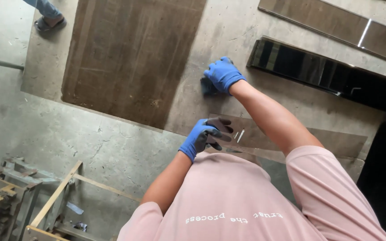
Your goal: Smoothing the sharp edges of glass strips using a manual sanding block.
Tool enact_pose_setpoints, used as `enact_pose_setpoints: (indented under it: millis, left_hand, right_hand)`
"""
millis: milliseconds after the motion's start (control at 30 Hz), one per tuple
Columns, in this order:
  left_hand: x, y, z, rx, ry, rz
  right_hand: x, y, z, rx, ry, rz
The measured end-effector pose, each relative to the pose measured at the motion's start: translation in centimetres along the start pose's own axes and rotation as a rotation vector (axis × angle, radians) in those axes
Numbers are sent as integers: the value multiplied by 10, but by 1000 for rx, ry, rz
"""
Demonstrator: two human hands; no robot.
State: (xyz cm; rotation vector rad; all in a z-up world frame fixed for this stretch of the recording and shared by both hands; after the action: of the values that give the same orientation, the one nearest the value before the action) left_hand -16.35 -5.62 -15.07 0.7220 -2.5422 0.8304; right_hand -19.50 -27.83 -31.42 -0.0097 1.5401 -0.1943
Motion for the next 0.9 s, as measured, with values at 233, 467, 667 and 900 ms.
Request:
enact_pose_setpoints:
  millis: [233,467,667,900]
  left_hand:
    - [-4,13,6,55,75,-76]
    - [16,14,-13,102,-73,109]
    - [30,15,-29,64,-242,178]
    - [9,37,-12,338,-97,210]
  right_hand:
    - [-119,-28,-121,335,-492,538]
    - [-142,91,-212,264,-302,435]
    - [-118,102,-267,240,-113,405]
    - [-114,87,-286,300,-255,420]
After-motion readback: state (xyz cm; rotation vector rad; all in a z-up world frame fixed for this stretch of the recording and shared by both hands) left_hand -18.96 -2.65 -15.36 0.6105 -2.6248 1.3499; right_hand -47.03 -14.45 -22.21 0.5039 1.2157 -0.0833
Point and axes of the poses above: each hand's wrist, its own z-axis towards the middle knuckle, its own x-axis out of the palm, y = z × x, the point moved 2 cm from there along z, towards the middle knuckle, and after that the axes turned 13 degrees about -x, right-handed, at the moved point
